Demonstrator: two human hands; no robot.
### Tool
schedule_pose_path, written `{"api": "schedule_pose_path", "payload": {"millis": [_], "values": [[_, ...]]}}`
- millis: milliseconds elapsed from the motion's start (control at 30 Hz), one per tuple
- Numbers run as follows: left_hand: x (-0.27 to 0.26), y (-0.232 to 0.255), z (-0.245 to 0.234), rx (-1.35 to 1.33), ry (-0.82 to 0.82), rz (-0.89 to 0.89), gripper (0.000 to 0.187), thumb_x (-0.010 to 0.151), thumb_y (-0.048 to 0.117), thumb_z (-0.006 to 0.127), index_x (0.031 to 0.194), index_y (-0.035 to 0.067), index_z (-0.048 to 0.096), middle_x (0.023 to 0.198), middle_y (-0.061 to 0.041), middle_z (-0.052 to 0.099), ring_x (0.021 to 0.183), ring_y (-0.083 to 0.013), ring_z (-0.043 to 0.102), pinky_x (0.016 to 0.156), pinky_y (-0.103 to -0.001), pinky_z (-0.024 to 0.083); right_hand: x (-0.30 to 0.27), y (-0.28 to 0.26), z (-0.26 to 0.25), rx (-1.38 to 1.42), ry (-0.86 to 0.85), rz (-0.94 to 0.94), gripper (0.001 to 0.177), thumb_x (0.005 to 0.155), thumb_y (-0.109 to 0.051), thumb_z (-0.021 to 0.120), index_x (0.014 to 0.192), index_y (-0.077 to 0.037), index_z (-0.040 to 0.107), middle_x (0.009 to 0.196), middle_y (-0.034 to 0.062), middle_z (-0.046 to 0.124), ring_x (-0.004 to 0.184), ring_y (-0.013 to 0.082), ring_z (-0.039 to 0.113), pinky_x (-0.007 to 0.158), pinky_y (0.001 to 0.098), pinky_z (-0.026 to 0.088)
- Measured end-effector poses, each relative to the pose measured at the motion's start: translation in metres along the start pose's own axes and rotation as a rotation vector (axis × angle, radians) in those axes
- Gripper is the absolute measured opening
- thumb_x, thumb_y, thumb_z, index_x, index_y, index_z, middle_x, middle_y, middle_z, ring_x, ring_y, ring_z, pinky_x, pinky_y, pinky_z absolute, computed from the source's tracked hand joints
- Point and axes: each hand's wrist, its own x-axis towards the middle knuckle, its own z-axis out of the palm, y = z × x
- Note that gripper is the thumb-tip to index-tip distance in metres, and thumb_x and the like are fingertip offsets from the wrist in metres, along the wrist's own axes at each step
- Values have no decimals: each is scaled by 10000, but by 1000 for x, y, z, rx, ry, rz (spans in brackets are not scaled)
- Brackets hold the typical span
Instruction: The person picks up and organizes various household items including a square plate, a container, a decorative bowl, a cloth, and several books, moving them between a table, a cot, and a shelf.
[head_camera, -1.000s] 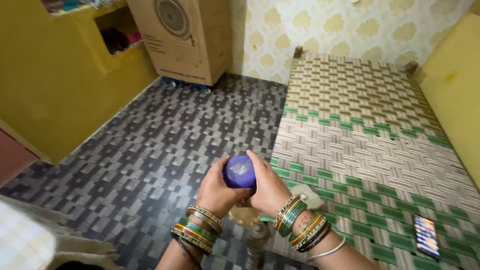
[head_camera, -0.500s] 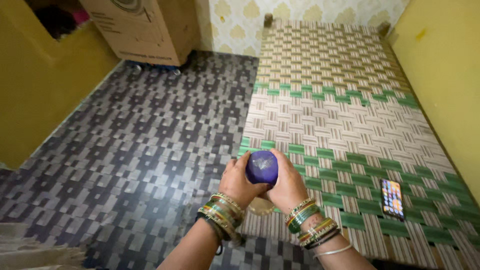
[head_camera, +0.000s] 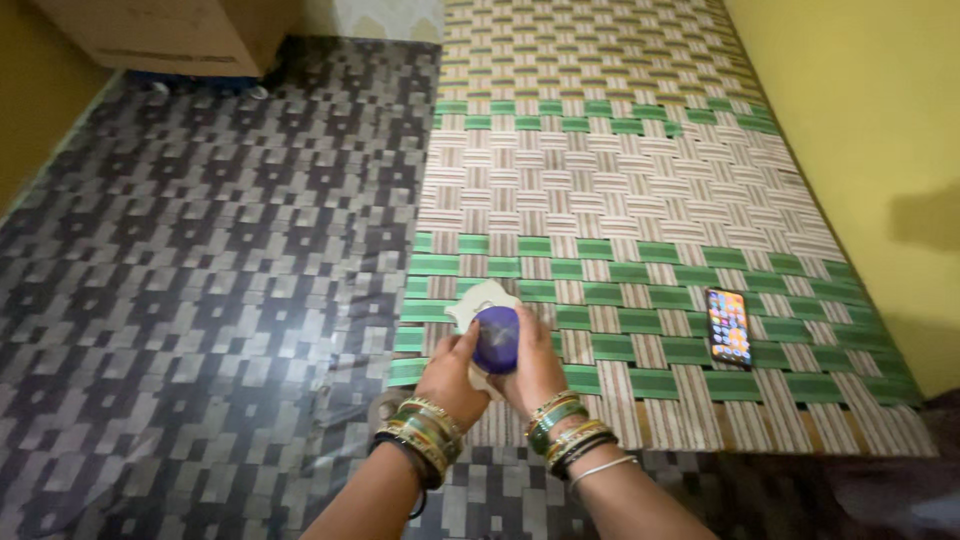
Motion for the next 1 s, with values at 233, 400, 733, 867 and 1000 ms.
{"api": "schedule_pose_path", "payload": {"millis": [233, 400, 733, 867, 1000], "values": [[3, -1, 6, 28, -102, -84, 1118, 645, 118, 871, 1573, 185, 251, 1556, -141, 384, 1406, -338, 441, 1153, -379, 395, -9, 18, 21, 61, -13, 236, 889, 643, -16, 792, 1420, -29, 362, 1336, 256, 552, 1233, 412, 574, 1029, 448, 483], [13, -13, 18, 30, -102, -42, 1117, 645, 132, 872, 1569, 164, 245, 1581, -140, 360, 1417, -331, 439, 1152, -377, 406, -11, 18, 20, 122, -85, 418, 806, 683, -32, 750, 1396, -52, 375, 1210, 220, 653, 1169, 369, 652, 1006, 426, 525], [16, -20, 31, 123, -181, -202, 1078, 719, 170, 835, 1593, 217, 205, 1665, -96, 219, 1478, -307, 364, 1192, -368, 361, -4, 13, 2, 231, -310, 396, 797, 704, -81, 775, 1431, -68, 448, 1390, 157, 598, 1312, 282, 590, 1114, 371, 460], [16, -19, 28, 161, -172, -215, 988, 748, 156, 801, 1577, 226, 267, 1683, -98, 163, 1494, -311, 334, 1200, -376, 341, -7, 15, -4, 115, -367, 476, 1037, 724, -202, 885, 1548, -104, 262, 1547, 162, 425, 1427, 271, 448, 1164, 364, 381], [14, -17, 25, 150, -133, -190, 928, 747, 103, 747, 1568, 205, 326, 1687, -109, 173, 1481, -327, 365, 1190, -382, 367, -9, 25, -1, 54, -425, 460, 976, 766, -163, 786, 1581, -120, 250, 1558, 172, 426, 1429, 280, 468, 1168, 356, 409]]}}
